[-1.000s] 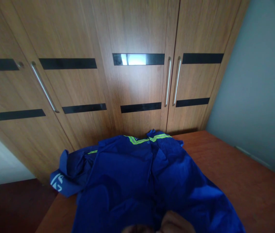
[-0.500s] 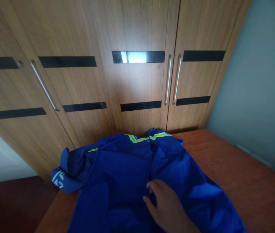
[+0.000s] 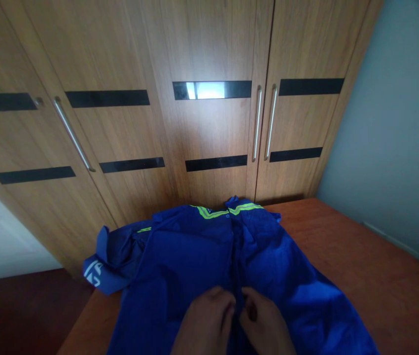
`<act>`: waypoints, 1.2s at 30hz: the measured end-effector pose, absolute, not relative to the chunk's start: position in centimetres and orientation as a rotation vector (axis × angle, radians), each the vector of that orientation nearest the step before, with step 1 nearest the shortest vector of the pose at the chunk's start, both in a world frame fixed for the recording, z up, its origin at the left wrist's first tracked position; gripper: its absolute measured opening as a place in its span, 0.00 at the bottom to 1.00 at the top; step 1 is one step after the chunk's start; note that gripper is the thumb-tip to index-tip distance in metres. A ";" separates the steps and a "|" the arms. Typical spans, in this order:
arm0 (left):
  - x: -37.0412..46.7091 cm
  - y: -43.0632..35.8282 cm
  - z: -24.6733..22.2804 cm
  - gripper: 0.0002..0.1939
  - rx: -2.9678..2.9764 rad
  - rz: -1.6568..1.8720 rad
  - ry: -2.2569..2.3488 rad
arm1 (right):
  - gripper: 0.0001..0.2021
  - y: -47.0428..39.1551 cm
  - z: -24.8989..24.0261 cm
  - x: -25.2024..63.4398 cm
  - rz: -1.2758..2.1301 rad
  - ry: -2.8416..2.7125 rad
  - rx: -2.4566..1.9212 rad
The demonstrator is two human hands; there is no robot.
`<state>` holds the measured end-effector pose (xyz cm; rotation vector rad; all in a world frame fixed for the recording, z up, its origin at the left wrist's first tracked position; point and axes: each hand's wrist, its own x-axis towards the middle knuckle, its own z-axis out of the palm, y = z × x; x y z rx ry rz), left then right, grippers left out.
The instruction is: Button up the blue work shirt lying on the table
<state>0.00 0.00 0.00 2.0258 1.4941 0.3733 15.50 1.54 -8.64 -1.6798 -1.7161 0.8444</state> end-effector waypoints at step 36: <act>1.0 4.6 -6.0 0.11 2.026 0.630 1.501 | 0.17 2.2 -9.3 15.5 0.564 -1.725 -1.630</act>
